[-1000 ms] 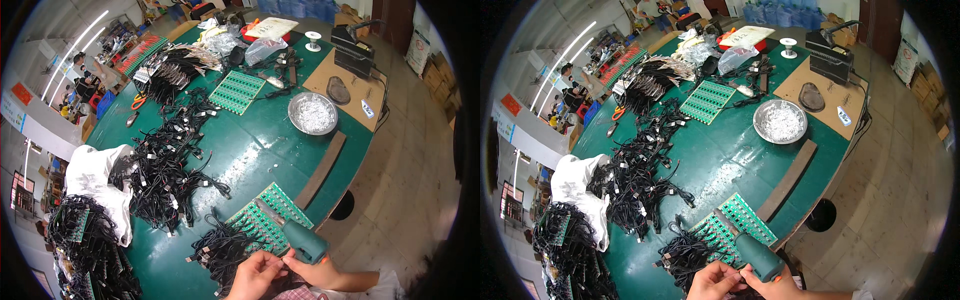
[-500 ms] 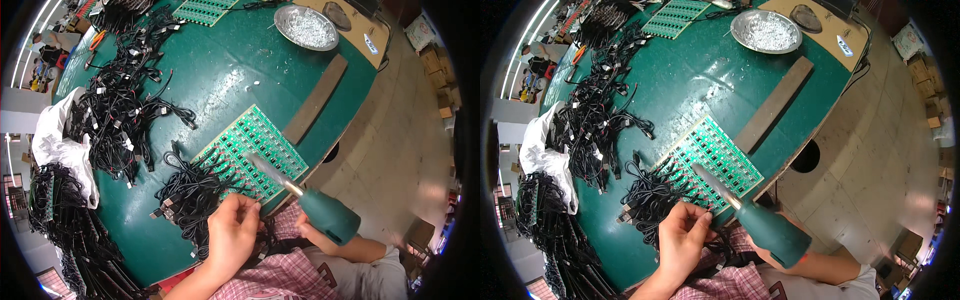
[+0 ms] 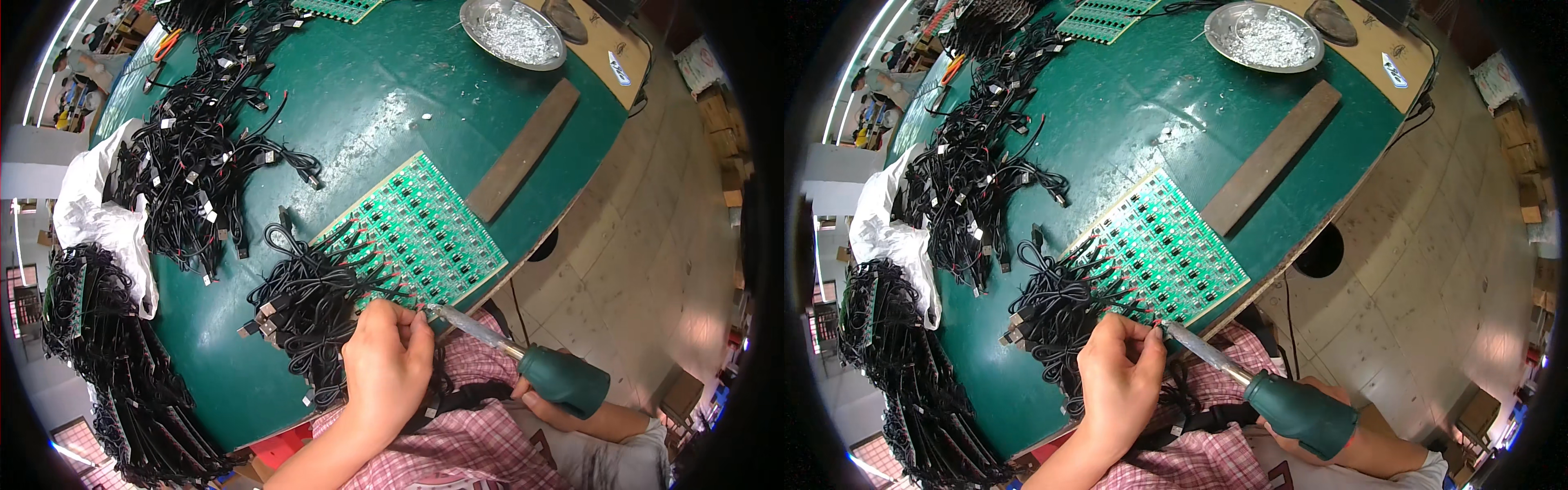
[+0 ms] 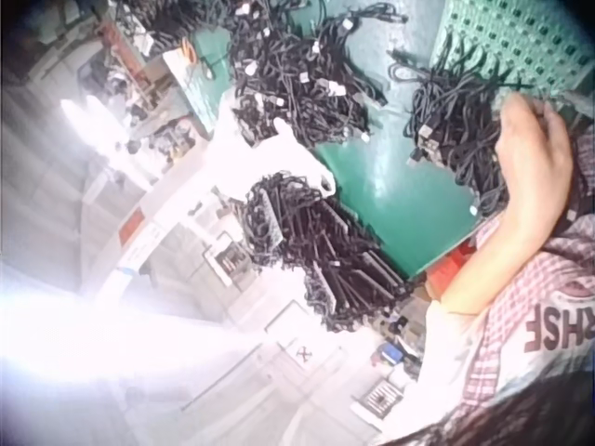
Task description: The person solders wires from USB cables onto a circuit board using a soldering gun.
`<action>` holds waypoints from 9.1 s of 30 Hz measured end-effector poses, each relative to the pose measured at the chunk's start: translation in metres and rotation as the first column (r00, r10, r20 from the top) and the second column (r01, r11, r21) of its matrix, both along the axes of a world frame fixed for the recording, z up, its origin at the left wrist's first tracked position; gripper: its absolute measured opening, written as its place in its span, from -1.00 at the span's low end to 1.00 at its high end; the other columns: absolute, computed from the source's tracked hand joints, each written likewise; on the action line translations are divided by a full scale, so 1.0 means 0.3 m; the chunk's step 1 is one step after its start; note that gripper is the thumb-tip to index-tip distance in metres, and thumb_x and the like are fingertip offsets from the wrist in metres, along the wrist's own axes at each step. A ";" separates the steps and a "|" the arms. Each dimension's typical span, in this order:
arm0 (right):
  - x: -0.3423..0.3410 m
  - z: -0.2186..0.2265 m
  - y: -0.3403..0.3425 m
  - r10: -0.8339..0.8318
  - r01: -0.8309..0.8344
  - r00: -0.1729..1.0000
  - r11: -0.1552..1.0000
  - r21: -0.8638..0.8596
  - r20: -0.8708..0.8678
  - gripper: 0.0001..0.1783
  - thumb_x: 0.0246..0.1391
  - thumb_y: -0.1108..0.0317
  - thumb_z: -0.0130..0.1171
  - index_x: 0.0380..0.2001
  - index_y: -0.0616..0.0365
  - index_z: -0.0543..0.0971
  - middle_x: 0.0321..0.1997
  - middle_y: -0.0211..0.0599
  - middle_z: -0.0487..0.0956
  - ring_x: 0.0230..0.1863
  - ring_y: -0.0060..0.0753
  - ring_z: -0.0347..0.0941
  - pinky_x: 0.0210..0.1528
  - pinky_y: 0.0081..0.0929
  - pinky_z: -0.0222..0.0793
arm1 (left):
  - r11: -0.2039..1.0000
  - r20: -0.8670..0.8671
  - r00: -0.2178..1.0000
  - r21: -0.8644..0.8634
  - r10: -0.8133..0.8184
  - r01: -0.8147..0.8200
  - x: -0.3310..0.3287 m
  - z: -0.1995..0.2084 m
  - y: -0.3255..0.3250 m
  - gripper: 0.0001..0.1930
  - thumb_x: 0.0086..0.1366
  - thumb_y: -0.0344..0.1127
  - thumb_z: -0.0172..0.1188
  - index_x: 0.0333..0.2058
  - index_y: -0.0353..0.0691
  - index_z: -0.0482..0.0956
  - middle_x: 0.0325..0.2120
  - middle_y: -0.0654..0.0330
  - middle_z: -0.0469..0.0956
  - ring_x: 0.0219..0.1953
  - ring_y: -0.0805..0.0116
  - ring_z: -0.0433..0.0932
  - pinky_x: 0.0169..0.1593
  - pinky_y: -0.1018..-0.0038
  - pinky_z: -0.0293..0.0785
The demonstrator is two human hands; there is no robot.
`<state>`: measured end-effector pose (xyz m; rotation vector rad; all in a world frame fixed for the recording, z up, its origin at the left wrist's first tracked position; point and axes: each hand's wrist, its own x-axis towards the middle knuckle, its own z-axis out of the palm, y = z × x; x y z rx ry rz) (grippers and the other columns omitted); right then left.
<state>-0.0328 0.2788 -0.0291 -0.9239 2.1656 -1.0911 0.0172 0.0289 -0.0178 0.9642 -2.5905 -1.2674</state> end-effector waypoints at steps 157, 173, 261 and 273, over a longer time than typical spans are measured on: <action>0.027 -0.034 -0.029 -0.039 0.039 0.997 0.999 -0.003 0.067 -0.69 -0.11 0.35 0.41 -0.25 0.04 0.58 -0.35 -0.39 0.60 -0.38 -0.30 0.55 -0.38 -0.34 0.48 | 0.896 -0.010 0.914 -0.199 -0.406 0.396 -0.004 0.032 -0.085 -0.83 0.14 -0.55 0.26 -0.26 -0.26 0.56 -0.36 0.05 0.53 -0.43 0.01 0.58 -0.39 0.23 0.52; 0.052 0.000 0.052 0.113 -0.112 0.994 0.984 0.141 0.001 -0.91 -0.08 0.37 0.24 -0.42 -0.05 0.63 -0.33 -0.46 0.65 -0.29 -0.26 0.59 -0.20 -0.26 0.52 | 0.647 -0.020 0.724 -0.466 -0.689 0.603 0.011 -0.013 -0.143 -0.63 -0.10 -0.52 0.25 -0.20 -0.25 0.64 -0.31 0.21 0.54 -0.43 0.29 0.51 -0.46 0.44 0.49; -0.234 -0.043 -0.416 0.109 0.611 0.496 0.662 -0.435 0.862 -0.58 0.08 0.46 0.15 0.04 0.07 0.43 0.27 -0.12 0.28 0.34 -0.11 0.21 0.38 0.16 0.13 | 0.601 0.394 0.770 -0.480 -0.502 0.639 0.048 0.122 -0.252 -0.38 0.15 0.04 0.30 0.13 -0.15 0.50 0.19 0.09 0.43 0.24 0.01 0.34 0.25 0.08 0.21; -0.231 -0.022 -0.399 0.003 0.669 0.442 0.665 -0.332 0.897 -0.64 -0.02 0.53 0.12 -0.10 0.03 0.42 0.14 -0.17 0.35 0.24 -0.16 0.31 0.36 0.23 0.16 | 0.861 -0.086 0.992 -0.508 -0.090 0.034 -0.640 0.113 -1.423 -0.31 0.37 0.07 0.12 0.26 -0.38 0.31 0.24 -0.11 0.36 0.31 0.08 0.30 0.34 0.30 0.16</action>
